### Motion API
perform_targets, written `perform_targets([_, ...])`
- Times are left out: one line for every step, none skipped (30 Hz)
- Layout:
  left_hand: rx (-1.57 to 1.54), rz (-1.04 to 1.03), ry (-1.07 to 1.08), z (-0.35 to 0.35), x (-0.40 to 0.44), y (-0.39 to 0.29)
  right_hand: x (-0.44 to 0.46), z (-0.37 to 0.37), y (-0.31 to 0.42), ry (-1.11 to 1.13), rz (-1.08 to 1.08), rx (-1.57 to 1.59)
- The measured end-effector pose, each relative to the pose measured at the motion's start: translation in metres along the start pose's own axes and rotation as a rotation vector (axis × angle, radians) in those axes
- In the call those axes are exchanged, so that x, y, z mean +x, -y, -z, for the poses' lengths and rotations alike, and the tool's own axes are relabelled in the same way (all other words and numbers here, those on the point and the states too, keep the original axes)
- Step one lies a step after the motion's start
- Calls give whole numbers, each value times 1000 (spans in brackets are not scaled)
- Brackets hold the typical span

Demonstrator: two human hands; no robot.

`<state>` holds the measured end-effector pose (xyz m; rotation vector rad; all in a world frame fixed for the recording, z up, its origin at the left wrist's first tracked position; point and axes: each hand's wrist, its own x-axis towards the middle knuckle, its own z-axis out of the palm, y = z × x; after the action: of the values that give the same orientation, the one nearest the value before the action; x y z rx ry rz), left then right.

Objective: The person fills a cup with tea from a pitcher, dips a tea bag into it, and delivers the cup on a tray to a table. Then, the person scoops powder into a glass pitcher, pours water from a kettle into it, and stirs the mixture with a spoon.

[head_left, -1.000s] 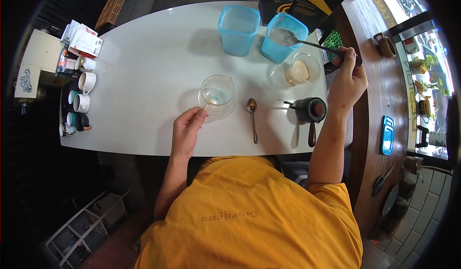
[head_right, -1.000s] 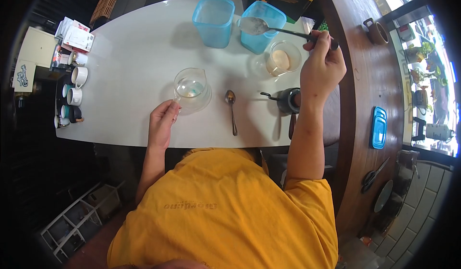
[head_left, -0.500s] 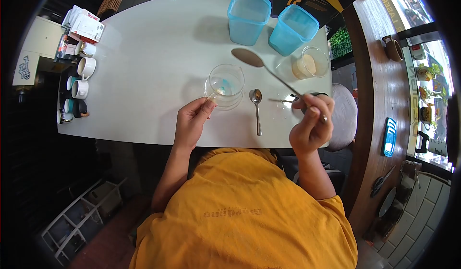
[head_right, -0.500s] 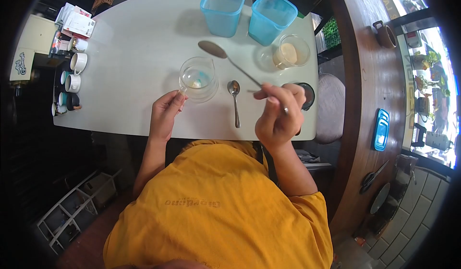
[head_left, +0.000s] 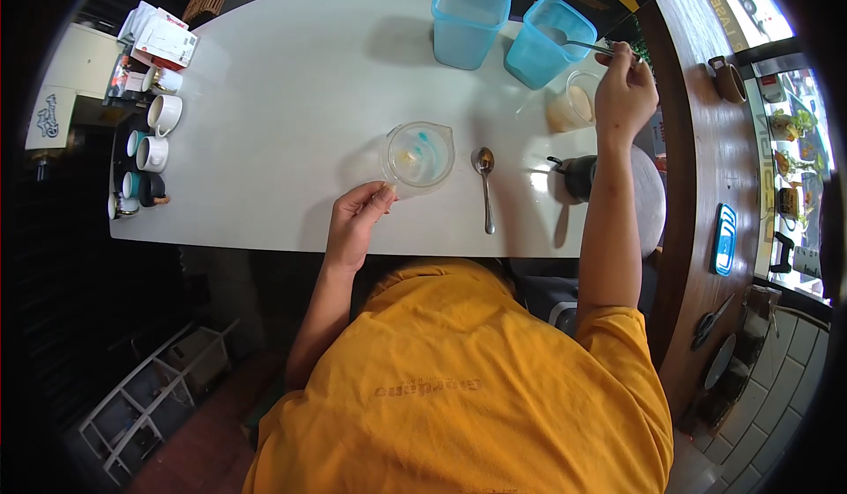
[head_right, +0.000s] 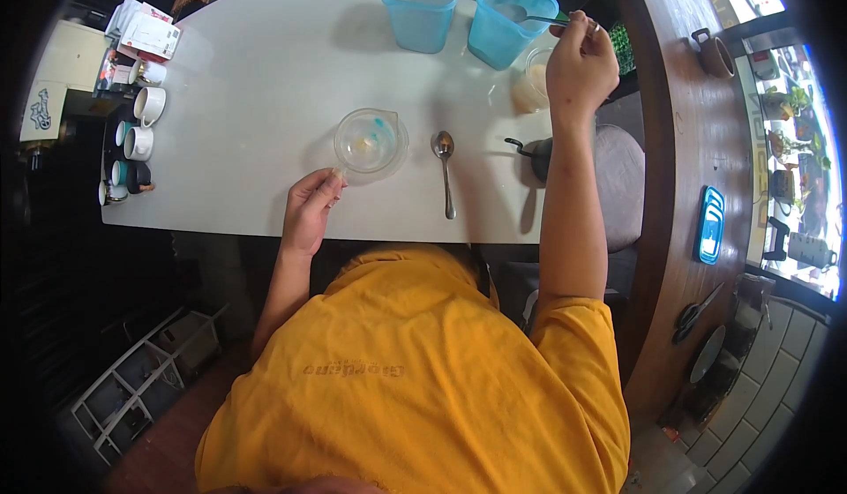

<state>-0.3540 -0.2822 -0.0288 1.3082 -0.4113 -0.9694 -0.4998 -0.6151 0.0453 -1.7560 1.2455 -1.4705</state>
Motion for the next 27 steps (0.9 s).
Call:
perform_targets([-7,4,-2,0,-1,1,2,-4,-6,30,-23,-71])
perform_targets([-14,7,-2,1,-2,3,3,-8,-9,29,-25,-72])
perform_targets([-12,9,0,3,-2,6,3,-11,-12,75,-90,-88])
perform_targets([-14,23,5,6,-2,9,3,-14,-14,120,-155,-104])
perform_targets([-16,37,11,7,-2,10,3,-15,-16,134,-181,-112])
perform_targets([-14,40,16,8,-2,10,3,-16,-19,130,-184,-115])
perform_targets([-6,44,17,8,-2,10,2,-17,-21,141,-174,-65])
perform_targets([3,48,20,8,-1,10,1,-17,-25,150,-163,-15])
perform_targets([4,49,29,9,0,10,3,-13,-27,217,-117,-45])
perform_targets([2,59,45,10,2,11,2,-9,-29,207,-119,-51])
perform_targets([0,69,64,11,4,11,0,-2,-28,186,-97,-98])
perform_targets([1,72,78,10,5,10,-2,5,-27,166,-76,-146])
perform_targets([7,70,89,9,7,9,-5,20,-26,168,-70,-181])
perform_targets([13,67,99,9,9,9,-13,38,-13,149,-62,-217])
perform_targets([16,71,109,9,11,9,-24,56,-3,117,-100,-253])
perform_targets([8,79,119,11,13,12,-37,74,4,87,-138,-289])
perform_targets([1,88,128,13,15,13,-51,92,6,46,-121,-430])
perform_targets([3,92,134,14,15,14,-65,109,4,7,-104,-570])
perform_targets([-11,103,143,14,16,15,-79,126,-11,-13,-102,-625])
perform_targets([-26,113,153,14,17,16,-94,140,-29,-33,-100,-680])
perform_targets([-22,116,160,15,19,17,-109,149,-38,-39,-105,-683])
perform_targets([-32,114,166,15,21,19,-124,157,-46,-7,-200,-702])
perform_targets([-42,112,172,14,22,21,-132,161,-50,24,-294,-719])
perform_targets([-38,115,181,13,23,22,-137,162,-53,17,-301,-722])
perform_targets([-45,128,185,13,25,23,-142,163,-55,128,-488,-489])
perform_targets([-52,140,190,12,26,23,-146,161,-52,234,-665,-245])
perform_targets([-47,143,201,12,26,23,-144,158,-39,295,-806,-163])
